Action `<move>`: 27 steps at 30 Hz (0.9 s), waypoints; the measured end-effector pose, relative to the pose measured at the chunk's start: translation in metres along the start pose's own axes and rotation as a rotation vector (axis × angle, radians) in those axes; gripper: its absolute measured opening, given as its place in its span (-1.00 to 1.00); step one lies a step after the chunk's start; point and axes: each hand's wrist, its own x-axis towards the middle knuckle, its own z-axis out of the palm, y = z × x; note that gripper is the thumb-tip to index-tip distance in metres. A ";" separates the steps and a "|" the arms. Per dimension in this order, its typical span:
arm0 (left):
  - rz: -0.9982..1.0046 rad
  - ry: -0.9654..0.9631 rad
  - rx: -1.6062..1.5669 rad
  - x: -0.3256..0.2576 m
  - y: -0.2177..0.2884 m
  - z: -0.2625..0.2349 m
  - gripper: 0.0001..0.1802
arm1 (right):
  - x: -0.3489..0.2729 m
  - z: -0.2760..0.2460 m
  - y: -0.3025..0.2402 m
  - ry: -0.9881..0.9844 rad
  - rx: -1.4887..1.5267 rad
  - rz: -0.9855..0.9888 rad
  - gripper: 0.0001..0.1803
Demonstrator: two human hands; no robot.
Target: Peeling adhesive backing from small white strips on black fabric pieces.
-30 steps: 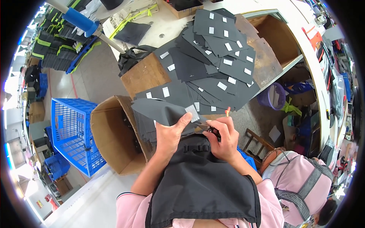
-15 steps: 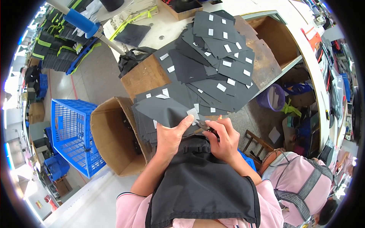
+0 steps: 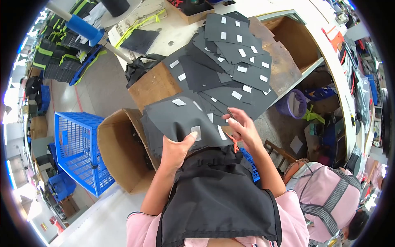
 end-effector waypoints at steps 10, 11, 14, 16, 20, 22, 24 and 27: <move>-0.172 0.055 -0.299 0.010 0.009 -0.003 -0.59 | -0.009 0.037 -0.005 -0.037 0.085 -0.121 -0.50; -0.127 -0.023 -0.209 0.012 0.010 -0.003 -0.55 | -0.011 0.036 -0.008 -0.053 0.052 -0.098 -0.52; -0.072 -0.109 -0.100 0.016 0.015 -0.002 -0.51 | -0.009 0.039 -0.010 -0.035 -0.081 -0.306 -0.52; -0.043 -0.113 -0.064 0.018 0.017 -0.003 -0.51 | -0.007 0.042 -0.008 -0.014 -0.131 -0.356 -0.49; 0.010 -0.003 -0.070 0.018 0.018 0.000 -0.53 | -0.031 0.041 -0.004 0.308 -0.842 -0.658 -0.44; 0.052 0.011 -0.062 0.019 0.015 0.000 -0.56 | -0.039 0.032 0.000 0.204 -0.884 -0.906 -0.53; 0.093 -0.007 -0.032 0.019 0.014 0.002 -0.58 | -0.044 0.035 -0.001 0.183 -0.876 -0.951 -0.62; 0.160 -0.038 0.044 0.017 0.014 0.004 -0.61 | -0.046 0.037 -0.005 0.081 -0.958 -0.935 -0.62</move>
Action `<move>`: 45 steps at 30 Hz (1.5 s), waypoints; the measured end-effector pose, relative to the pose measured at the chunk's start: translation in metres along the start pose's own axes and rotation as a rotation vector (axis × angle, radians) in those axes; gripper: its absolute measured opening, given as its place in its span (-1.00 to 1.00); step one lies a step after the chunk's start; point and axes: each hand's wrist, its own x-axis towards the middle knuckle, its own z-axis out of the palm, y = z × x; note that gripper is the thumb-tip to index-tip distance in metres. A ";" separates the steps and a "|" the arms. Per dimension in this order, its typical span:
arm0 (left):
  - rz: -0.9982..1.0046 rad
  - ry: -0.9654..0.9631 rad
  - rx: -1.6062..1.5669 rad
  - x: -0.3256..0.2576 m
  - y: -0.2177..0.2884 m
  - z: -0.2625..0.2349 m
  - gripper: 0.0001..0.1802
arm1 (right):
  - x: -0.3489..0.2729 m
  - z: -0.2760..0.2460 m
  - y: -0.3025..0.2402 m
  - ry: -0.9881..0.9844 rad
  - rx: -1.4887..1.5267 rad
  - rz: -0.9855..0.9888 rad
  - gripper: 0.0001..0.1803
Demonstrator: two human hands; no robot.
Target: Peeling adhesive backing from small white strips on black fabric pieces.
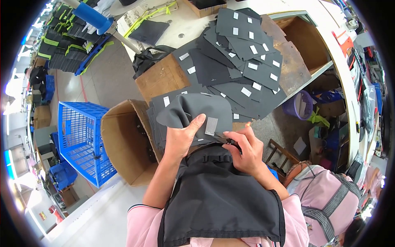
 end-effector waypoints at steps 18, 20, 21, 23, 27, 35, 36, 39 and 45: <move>0.243 0.066 0.192 -0.018 0.023 -0.013 -0.57 | 0.005 -0.023 0.005 -0.092 0.261 -0.026 -0.63; 0.033 0.116 0.046 -0.017 0.002 -0.033 -0.49 | -0.003 -0.024 0.023 -0.129 0.604 0.306 -0.64; 0.036 0.116 0.047 -0.022 -0.015 -0.046 -0.49 | 0.002 -0.025 0.031 -0.115 0.586 0.515 -0.64; -0.410 0.280 -0.087 -0.028 -0.060 -0.072 -0.48 | -0.013 -0.006 0.089 0.079 0.176 0.566 -0.74; -0.661 0.159 -0.003 -0.044 -0.090 -0.100 -0.57 | 0.017 -0.001 0.161 0.099 -0.010 0.666 -0.76; -0.897 0.156 0.539 -0.049 -0.073 -0.131 -0.70 | 0.144 0.020 0.257 0.422 0.401 1.126 -0.57; -0.878 0.209 0.714 -0.049 -0.063 -0.134 -0.73 | 0.155 0.026 0.265 0.508 0.405 1.159 -0.51; -0.615 0.353 0.907 -0.036 -0.045 -0.142 -0.79 | 0.179 0.037 0.297 0.646 -0.019 1.262 -0.46; -0.304 0.417 0.840 -0.010 -0.020 -0.114 -0.77 | 0.225 0.030 0.267 0.373 -0.411 0.974 -0.57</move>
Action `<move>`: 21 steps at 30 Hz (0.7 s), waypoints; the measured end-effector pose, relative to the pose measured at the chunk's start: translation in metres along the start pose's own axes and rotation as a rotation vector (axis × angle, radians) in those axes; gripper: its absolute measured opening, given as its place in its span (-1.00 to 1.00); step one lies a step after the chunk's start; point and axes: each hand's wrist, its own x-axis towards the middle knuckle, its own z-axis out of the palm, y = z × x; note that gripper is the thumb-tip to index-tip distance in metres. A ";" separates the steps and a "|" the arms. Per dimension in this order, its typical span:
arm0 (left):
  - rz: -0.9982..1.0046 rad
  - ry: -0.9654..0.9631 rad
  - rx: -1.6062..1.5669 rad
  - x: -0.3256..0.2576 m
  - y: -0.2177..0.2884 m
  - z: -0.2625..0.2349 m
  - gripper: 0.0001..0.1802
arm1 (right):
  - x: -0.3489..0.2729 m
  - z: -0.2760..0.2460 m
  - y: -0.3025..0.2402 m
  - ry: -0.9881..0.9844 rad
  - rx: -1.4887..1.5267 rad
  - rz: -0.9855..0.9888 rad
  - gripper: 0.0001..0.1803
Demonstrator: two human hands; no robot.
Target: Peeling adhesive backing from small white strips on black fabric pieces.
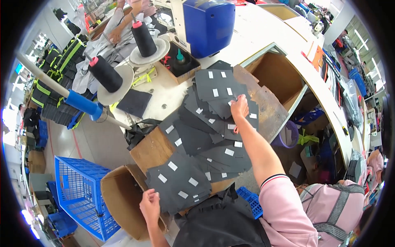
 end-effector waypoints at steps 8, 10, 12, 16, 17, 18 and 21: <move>0.161 -0.364 -0.259 0.023 0.046 0.065 -0.74 | 0.089 0.024 -0.015 -0.157 -0.032 0.144 -0.34; 0.261 -0.429 -0.287 0.034 0.067 0.082 -0.74 | 0.090 0.029 -0.019 -0.156 -0.034 0.140 -0.33; 0.224 -0.564 -0.403 0.045 0.098 0.100 -0.75 | 0.097 0.030 -0.017 -0.189 -0.104 0.108 -0.43; 0.223 -0.734 -0.475 0.055 0.143 0.128 -0.74 | 0.091 0.017 -0.014 -0.062 -0.179 -0.056 -0.58; 0.157 -0.805 -0.605 0.057 0.148 0.137 -0.72 | 0.093 0.012 -0.007 -0.075 -0.089 -0.181 -0.62; 0.088 -0.877 -0.732 0.059 0.151 0.145 -0.70 | 0.094 0.006 0.002 -0.087 -0.001 -0.303 -0.67; -0.035 -0.671 -0.866 0.084 0.131 0.158 -0.43 | 0.047 -0.034 0.000 -0.561 0.465 -0.344 -0.67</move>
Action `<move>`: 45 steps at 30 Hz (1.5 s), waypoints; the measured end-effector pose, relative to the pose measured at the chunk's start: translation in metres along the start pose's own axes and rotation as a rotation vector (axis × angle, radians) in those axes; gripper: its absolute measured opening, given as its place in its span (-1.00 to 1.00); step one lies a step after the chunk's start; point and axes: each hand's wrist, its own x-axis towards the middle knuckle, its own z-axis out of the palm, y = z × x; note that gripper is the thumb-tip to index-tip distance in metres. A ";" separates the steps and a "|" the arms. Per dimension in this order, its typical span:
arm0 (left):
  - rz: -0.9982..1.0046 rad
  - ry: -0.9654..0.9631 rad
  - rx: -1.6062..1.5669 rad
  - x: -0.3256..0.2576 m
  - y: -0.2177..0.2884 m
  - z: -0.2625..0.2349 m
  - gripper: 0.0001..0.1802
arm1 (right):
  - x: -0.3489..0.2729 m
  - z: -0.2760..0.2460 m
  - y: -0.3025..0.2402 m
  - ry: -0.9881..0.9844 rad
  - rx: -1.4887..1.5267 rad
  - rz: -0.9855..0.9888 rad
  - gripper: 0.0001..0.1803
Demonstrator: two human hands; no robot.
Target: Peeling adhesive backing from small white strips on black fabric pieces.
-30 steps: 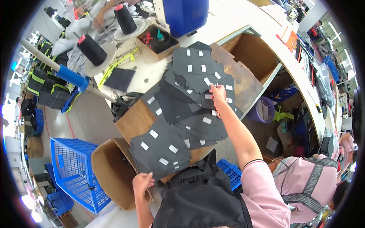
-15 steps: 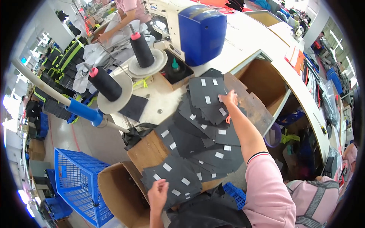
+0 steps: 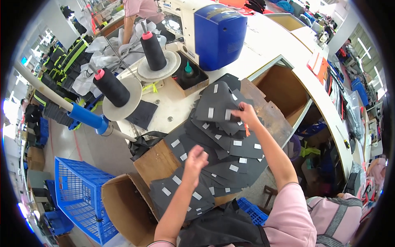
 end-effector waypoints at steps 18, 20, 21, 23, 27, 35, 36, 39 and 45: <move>0.012 -0.039 0.015 -0.083 0.019 -0.016 -0.52 | -0.312 0.036 -0.031 0.102 0.171 0.138 -0.72; -0.020 -0.057 -0.010 -0.102 0.021 -0.016 -0.58 | -0.321 0.029 -0.041 0.192 -0.029 -0.096 -0.71; -0.024 -0.049 -0.010 -0.111 0.021 -0.015 -0.58 | -0.324 0.026 -0.056 0.285 -0.230 -0.334 -0.70; -0.063 -0.025 0.009 -0.122 0.015 -0.012 -0.61 | -0.323 0.032 -0.085 0.185 -0.123 -0.419 -0.66; -0.079 0.020 -0.045 -0.143 0.026 0.007 -0.61 | -0.312 0.044 -0.105 0.047 -0.185 -0.482 -0.62; 0.031 0.027 0.034 -0.164 0.032 0.024 -0.58 | -0.310 0.042 -0.098 0.116 -0.359 -0.753 -0.62; 0.029 0.026 0.035 -0.165 0.031 0.024 -0.58 | -0.311 0.041 -0.100 0.107 -0.375 -0.718 -0.63; 0.040 0.033 0.068 -0.166 0.029 0.023 -0.56 | -0.312 0.040 -0.100 0.099 -0.388 -0.700 -0.64; 0.071 0.021 0.092 -0.167 0.028 0.023 -0.56 | -0.316 0.040 -0.093 0.163 -0.369 -0.746 -0.67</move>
